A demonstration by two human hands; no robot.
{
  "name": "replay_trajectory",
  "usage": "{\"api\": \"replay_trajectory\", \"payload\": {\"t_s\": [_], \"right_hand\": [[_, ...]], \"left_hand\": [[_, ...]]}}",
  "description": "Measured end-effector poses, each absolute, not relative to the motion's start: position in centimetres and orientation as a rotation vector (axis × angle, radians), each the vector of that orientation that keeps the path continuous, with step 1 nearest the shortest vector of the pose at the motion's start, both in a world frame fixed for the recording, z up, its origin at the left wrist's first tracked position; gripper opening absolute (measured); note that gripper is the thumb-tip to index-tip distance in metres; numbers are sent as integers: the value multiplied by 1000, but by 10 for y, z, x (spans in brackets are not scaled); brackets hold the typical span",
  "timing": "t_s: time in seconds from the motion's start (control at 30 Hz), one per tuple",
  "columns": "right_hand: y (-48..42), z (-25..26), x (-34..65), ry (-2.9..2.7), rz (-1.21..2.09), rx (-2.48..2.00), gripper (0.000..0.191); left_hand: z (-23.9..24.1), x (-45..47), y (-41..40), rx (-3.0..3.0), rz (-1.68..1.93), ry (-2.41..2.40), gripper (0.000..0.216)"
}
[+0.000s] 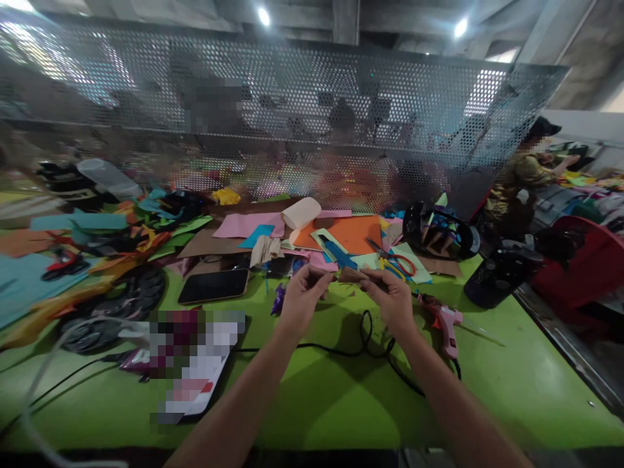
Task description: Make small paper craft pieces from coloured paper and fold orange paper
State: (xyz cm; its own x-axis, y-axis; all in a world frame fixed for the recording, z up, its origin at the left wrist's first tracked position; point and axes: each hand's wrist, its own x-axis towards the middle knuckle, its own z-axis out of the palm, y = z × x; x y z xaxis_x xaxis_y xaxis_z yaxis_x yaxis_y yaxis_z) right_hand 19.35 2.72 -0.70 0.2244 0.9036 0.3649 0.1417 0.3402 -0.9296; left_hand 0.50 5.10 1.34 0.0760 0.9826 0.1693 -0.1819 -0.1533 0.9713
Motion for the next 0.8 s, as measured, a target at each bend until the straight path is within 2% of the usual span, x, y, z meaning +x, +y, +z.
{"api": "replay_trajectory", "payload": {"t_s": [0.13,0.23,0.33,0.63,0.8], "right_hand": [[29,-6,194,-1174,672,-1109,26],[28,-5,190,-1234,636,-1107,27],[25,-6,185,-1349,535,-1112,27],[20,-13,178,-1592,335,-1107,29],[19,-12,180,-1553,263,-1195,11]], "left_hand": [[9,9,51,1121,1243,931,35],[4,17,47,1122,1051,817,44],[-1,24,44,1126,1013,695,53],[-3,20,50,801,1171,674,45],[0,19,52,805,1183,598,47]]}}
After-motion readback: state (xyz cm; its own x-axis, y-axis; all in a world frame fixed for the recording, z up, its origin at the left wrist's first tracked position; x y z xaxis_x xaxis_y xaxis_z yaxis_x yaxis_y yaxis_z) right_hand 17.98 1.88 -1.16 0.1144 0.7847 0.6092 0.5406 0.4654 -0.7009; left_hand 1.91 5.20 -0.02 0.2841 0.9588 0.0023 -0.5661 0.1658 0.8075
